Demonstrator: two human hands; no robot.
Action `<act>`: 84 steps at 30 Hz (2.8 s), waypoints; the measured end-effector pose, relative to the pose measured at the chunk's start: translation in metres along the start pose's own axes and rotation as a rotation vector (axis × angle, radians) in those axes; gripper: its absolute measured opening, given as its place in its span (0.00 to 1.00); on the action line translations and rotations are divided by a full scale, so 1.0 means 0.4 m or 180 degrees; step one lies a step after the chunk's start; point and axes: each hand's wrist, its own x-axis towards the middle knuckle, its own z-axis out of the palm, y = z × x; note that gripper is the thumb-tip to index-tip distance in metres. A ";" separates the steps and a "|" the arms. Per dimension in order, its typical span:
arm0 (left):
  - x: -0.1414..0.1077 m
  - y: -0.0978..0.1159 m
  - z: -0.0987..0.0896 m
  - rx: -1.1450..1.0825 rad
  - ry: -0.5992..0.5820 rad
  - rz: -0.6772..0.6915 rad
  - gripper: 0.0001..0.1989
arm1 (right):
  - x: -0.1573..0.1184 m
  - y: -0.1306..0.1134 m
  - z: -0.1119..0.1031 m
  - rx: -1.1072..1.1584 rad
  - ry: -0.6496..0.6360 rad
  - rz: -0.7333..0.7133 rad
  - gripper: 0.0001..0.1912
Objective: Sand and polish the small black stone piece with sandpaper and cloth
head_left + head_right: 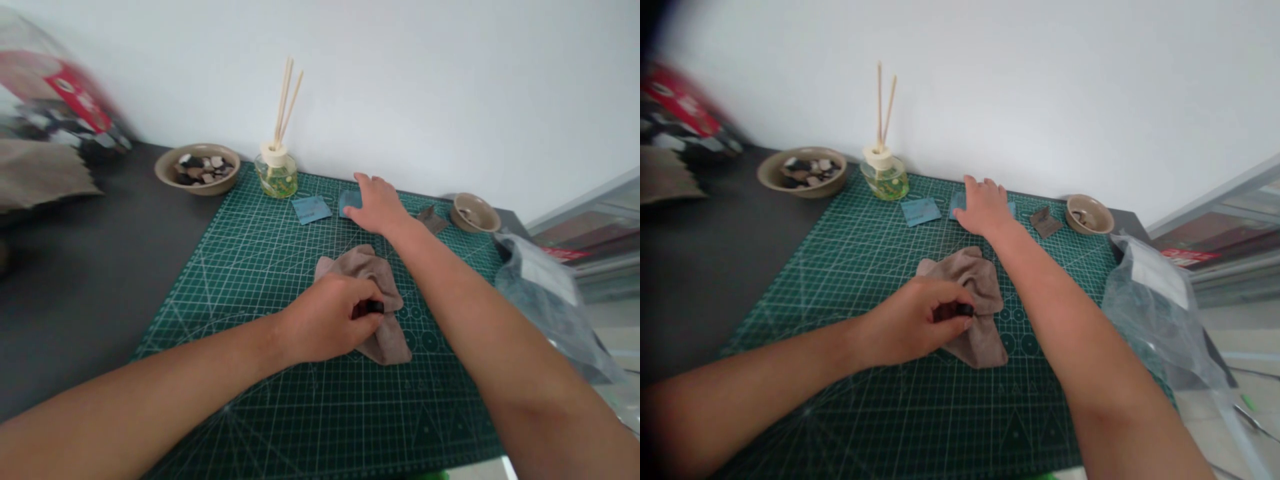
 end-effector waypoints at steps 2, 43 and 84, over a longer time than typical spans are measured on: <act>0.001 -0.001 -0.003 0.0001 -0.0030 0.0037 0.10 | 0.017 -0.012 0.007 0.0004 -0.0064 -0.0006 0.33; 0.026 -0.034 0.001 -0.0311 0.0723 -0.0298 0.13 | -0.375 -0.036 -0.106 0.4846 -0.0877 0.1351 0.17; 0.002 -0.041 0.005 0.0782 0.0955 0.1019 0.06 | -0.373 -0.032 -0.115 0.5551 -0.1140 0.1388 0.21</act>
